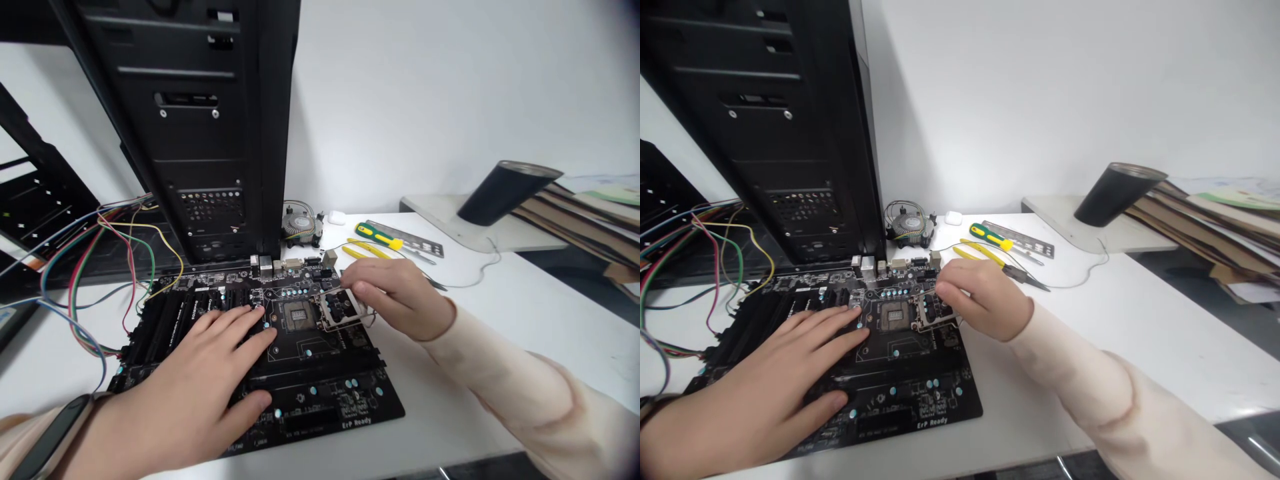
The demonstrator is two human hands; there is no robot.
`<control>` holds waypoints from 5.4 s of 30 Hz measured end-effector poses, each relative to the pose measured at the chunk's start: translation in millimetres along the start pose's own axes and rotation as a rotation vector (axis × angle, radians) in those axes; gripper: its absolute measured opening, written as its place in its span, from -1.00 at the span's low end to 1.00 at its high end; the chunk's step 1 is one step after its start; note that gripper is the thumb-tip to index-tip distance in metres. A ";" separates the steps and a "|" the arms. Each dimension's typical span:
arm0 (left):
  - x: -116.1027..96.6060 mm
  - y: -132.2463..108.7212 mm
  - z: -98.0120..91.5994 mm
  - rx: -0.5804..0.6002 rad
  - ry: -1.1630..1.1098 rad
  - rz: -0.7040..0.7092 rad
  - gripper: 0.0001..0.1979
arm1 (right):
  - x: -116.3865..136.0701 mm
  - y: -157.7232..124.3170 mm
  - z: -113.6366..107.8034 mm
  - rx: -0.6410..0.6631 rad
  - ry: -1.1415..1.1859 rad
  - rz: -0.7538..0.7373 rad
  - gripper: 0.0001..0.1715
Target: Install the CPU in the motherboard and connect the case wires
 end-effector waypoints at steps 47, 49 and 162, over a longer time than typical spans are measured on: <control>-1.8 4.5 -4.8 0.168 -0.070 -0.045 -0.43 | 11.8 -3.2 16.1 0.135 0.180 -0.155 -0.46; -1.4 3.3 -3.8 0.169 -0.067 -0.048 -0.43 | 11.7 -2.8 15.3 0.117 0.139 -0.156 -0.52; 1.5 -1.7 18.3 -0.144 -0.130 0.094 -0.45 | 29.5 3.0 13.3 -0.125 -0.062 0.169 -0.86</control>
Point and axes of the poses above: each hand's wrist, its own y-axis towards the middle knuckle, its own z-axis out of the palm, x = y × z, the point moved 3 cm from there along y, towards the middle knuckle, and after that the axes turned 3 degrees about z, right-handed, at the moved point
